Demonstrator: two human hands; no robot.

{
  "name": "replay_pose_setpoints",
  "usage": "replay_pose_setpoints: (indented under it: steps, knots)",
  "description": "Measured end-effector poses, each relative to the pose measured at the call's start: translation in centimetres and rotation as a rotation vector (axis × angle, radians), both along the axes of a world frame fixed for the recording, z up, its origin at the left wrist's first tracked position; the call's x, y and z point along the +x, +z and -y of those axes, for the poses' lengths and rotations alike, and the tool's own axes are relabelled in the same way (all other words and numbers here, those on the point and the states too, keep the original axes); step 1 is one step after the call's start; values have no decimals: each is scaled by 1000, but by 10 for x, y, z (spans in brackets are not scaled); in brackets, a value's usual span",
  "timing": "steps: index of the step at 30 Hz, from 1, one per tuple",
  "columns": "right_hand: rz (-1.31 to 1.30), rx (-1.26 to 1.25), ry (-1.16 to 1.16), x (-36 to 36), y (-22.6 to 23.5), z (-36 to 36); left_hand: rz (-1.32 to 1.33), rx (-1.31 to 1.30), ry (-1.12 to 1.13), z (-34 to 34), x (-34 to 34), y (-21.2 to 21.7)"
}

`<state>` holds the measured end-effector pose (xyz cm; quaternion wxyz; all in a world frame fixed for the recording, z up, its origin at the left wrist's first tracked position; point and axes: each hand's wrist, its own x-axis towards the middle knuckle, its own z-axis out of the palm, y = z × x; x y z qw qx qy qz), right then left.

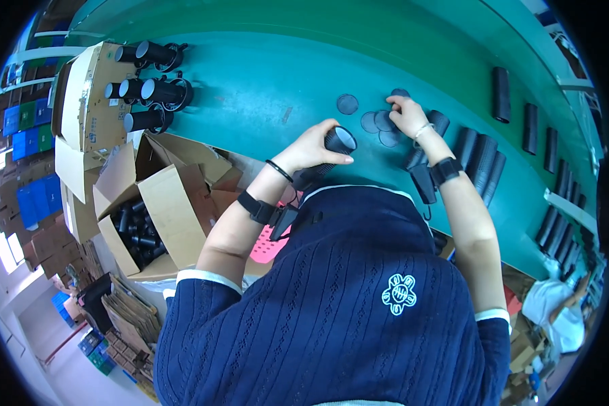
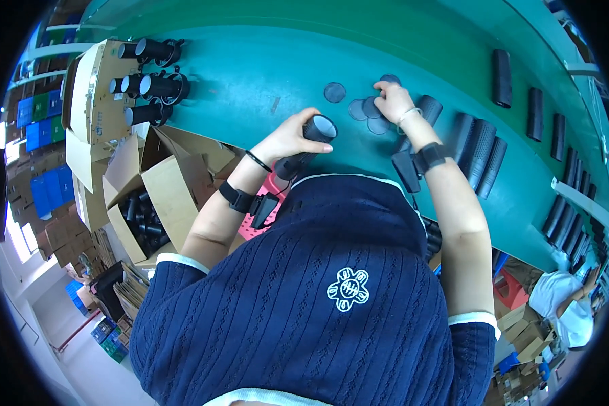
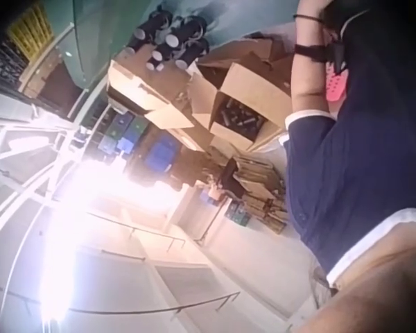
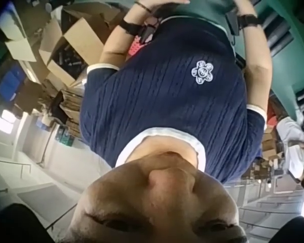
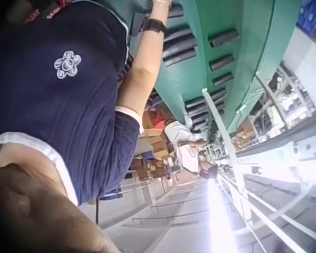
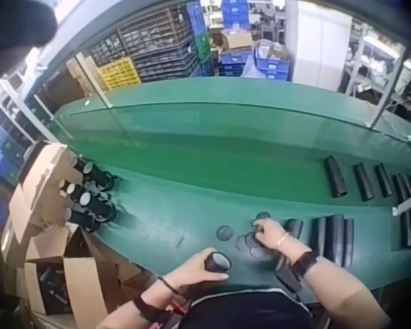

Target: The person picks up black cylinders from a conveyor belt, presses caps onto their ends, and places them back on the belt. They then move to a cardboard box, remove newspaper, and arrange the capped cylinders inside before returning to the belt to cap more.

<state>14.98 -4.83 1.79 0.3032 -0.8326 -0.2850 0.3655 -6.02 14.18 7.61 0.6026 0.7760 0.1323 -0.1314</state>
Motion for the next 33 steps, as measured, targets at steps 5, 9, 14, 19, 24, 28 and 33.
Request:
replay_pose_setpoints:
  steps: [5, 9, 14, 19, 24, 28, 33]
  knots:
    - [528, 79, 310, -14, -5, -52, -32, -285, 89, -10, -5, 6]
    - [562, -29, 484, -30, -2, -80, 12, -423, 176, -13, -13, 4]
    - [94, 120, 405, -26, 52, -70, 17, -461, 212, -20, -16, -1]
    - [-712, 425, 175, -41, 80, -22, -1, -797, 132, -9, 3, 10]
    - [-780, 727, -88, -46, 74, 4, 4, -946, 58, 7, 32, 9]
    - [-875, 846, -218, -37, 72, 30, 16, -847, 70, 22, 41, 13]
    - [-1136, 973, -231, -36, 68, 65, 96, -524, -84, 31, 38, -4]
